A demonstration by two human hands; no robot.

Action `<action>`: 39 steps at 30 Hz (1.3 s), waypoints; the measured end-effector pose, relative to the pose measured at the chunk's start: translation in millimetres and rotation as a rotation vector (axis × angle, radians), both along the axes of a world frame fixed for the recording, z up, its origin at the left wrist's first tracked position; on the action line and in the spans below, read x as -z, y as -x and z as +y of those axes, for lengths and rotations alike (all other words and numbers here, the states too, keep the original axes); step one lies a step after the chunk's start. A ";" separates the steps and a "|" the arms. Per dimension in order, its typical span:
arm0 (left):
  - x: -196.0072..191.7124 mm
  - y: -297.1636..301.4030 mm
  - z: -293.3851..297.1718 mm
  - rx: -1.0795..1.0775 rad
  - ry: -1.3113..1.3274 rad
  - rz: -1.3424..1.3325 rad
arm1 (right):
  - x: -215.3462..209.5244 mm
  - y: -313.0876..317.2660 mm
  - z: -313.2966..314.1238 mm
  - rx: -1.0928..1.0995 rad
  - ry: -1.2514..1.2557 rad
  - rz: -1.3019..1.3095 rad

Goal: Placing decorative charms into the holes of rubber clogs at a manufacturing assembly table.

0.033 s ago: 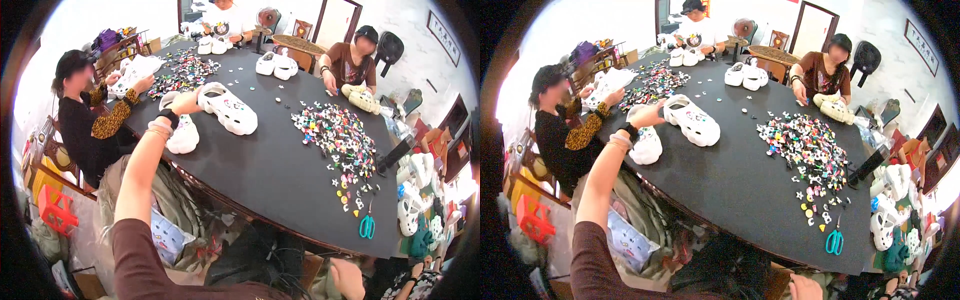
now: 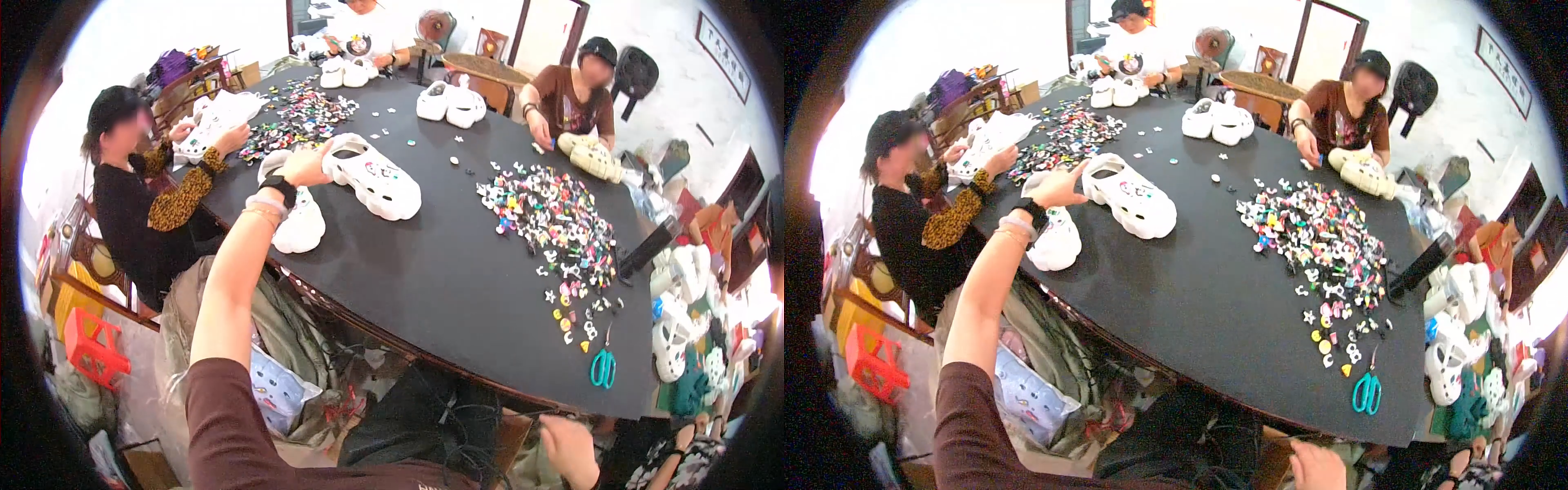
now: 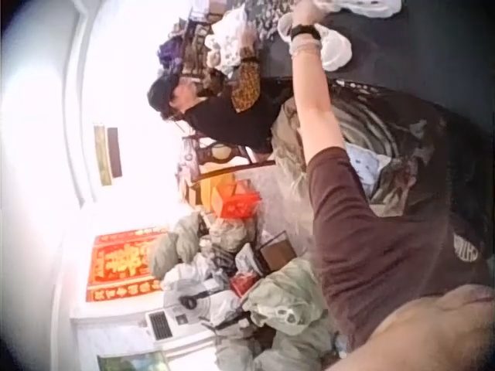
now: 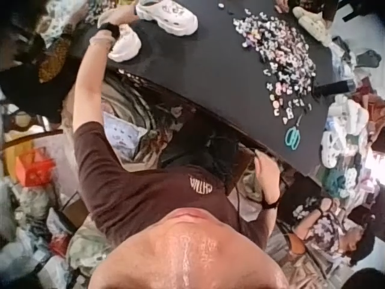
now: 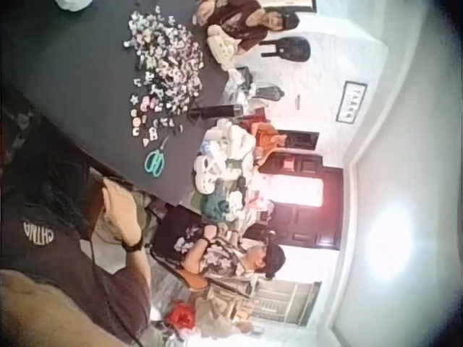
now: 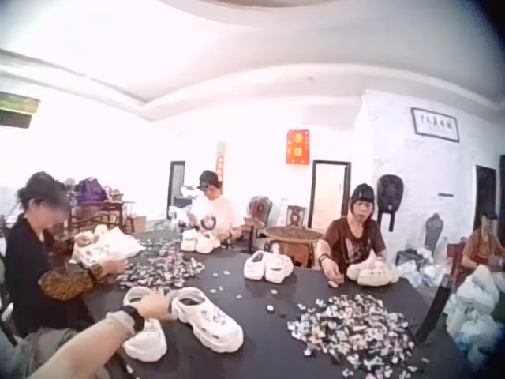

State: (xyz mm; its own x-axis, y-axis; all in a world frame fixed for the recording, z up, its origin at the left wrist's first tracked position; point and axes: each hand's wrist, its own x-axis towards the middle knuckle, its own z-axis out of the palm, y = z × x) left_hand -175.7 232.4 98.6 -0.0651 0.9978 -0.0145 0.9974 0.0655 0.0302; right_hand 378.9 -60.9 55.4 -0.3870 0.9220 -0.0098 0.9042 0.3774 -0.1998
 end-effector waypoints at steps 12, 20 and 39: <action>26.8 61.5 37.1 0.133 -0.112 -0.118 | -17.0 -1.8 41.9 0.052 -0.067 0.118; 41.9 131.8 53.0 0.075 -0.072 0.160 | -17.5 -14.5 43.8 -0.311 -0.104 0.220; 37.8 -199.4 -98.7 -0.033 0.558 -1.750 | 35.3 2.3 45.7 -0.277 0.464 0.701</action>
